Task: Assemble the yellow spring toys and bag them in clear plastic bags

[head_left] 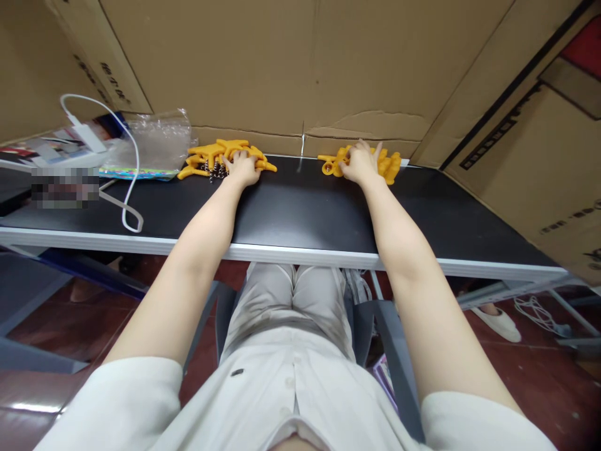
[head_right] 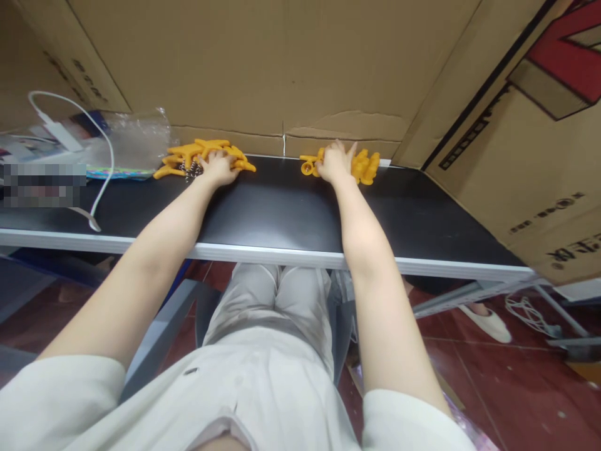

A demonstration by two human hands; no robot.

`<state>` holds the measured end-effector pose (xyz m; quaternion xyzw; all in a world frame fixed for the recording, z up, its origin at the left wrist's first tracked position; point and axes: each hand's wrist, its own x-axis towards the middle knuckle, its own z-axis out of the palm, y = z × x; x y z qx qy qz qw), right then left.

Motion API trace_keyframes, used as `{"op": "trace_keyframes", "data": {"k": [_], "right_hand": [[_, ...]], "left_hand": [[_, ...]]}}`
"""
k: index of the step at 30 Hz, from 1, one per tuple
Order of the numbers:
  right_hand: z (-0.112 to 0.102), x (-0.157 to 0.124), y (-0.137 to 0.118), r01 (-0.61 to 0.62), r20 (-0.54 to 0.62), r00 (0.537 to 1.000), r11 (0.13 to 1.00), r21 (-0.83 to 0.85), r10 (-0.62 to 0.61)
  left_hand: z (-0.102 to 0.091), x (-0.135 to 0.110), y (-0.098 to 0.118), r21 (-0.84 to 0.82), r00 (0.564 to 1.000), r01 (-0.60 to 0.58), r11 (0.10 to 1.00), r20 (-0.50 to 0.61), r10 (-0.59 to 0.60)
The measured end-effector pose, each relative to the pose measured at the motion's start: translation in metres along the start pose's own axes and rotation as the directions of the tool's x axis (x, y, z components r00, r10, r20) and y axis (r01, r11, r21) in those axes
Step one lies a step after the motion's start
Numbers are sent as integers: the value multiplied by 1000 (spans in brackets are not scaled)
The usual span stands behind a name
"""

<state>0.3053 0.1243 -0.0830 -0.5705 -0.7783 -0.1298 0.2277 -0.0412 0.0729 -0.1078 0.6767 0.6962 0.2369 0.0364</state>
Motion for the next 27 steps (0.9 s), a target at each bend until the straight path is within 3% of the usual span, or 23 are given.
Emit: {"op": "trace_keyframes", "data": {"k": [4, 7, 11, 15, 19, 27], "right_hand": [[-5, 6, -5, -54, 67, 996, 995, -81, 59], [4, 13, 3, 1, 1, 1000, 1000, -10, -1], [19, 18, 15, 87, -84, 993, 994, 64, -81], [10, 10, 3, 19, 59, 998, 1000, -25, -17], [0, 1, -9, -24, 217, 975, 990, -136, 53], [33, 10, 15, 88, 104, 991, 995, -43, -84]], "left_hand": [[0, -5, 5, 81, 998, 66, 995, -1, -66], [-3, -5, 8, 107, 993, 119, 987, 3, -121], [-2, 4, 2, 9, 985, 166, 986, -52, -165], [-3, 13, -1, -135, 965, 172, 976, -174, -194], [-12, 14, 9, -196, 927, 197, 961, -282, -248], [-26, 14, 22, -263, 897, 84, 961, -400, -188]]}}
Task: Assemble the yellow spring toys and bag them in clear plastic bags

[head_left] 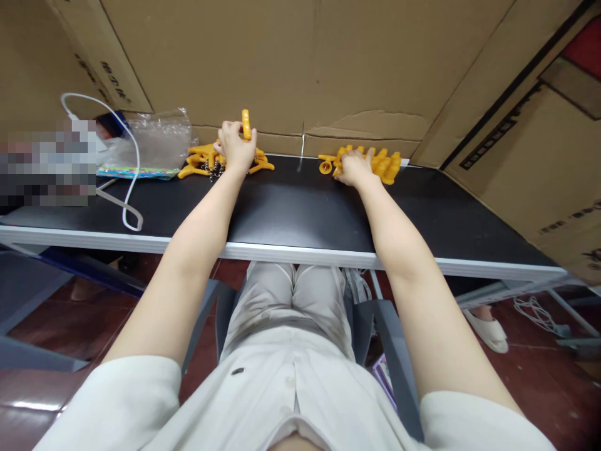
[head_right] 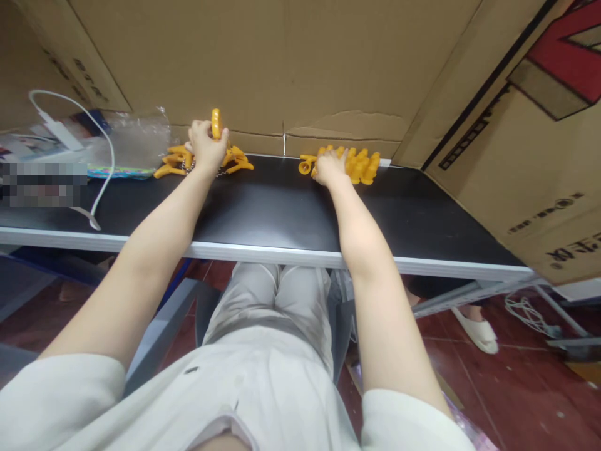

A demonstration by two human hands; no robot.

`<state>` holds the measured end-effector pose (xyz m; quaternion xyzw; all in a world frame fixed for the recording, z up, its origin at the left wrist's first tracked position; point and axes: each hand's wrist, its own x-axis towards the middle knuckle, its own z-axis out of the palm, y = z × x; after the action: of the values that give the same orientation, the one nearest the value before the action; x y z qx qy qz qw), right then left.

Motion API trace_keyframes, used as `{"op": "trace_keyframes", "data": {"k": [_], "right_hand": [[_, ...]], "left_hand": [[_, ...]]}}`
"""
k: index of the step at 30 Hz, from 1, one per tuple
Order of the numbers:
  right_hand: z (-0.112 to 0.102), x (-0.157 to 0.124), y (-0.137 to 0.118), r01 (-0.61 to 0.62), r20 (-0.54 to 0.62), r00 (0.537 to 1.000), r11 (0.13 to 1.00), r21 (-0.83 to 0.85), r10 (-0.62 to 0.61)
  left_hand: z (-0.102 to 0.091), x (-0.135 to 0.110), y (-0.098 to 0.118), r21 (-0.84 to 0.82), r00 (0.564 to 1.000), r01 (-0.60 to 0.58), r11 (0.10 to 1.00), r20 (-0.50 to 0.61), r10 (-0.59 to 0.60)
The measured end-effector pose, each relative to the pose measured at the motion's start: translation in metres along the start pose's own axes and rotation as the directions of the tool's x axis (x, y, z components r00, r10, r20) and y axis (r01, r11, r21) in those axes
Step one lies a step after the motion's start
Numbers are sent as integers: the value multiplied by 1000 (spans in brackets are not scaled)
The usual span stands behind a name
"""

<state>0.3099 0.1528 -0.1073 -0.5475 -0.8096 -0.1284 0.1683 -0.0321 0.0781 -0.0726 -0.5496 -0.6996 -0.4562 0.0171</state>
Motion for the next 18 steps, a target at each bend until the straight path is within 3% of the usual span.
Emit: {"op": "trace_keyframes", "data": {"k": [7, 14, 16, 18], "right_hand": [[-4, -3, -14, 42, -7, 999, 999, -31, -42], [-28, -11, -35, 1, 87, 996, 998, -65, 5], [-36, -15, -43, -9, 140, 990, 997, -80, 21], [-43, -18, -49, -24, 169, 985, 996, -82, 38]], "left_hand": [[-1, -1, 6, -11, 985, -128, 992, 112, 129], [4, -6, 5, -147, 980, -136, 980, 125, 155], [5, -10, 5, -134, 954, -176, 975, 221, 202], [4, -14, 7, -91, 894, -251, 964, 360, 267]]}}
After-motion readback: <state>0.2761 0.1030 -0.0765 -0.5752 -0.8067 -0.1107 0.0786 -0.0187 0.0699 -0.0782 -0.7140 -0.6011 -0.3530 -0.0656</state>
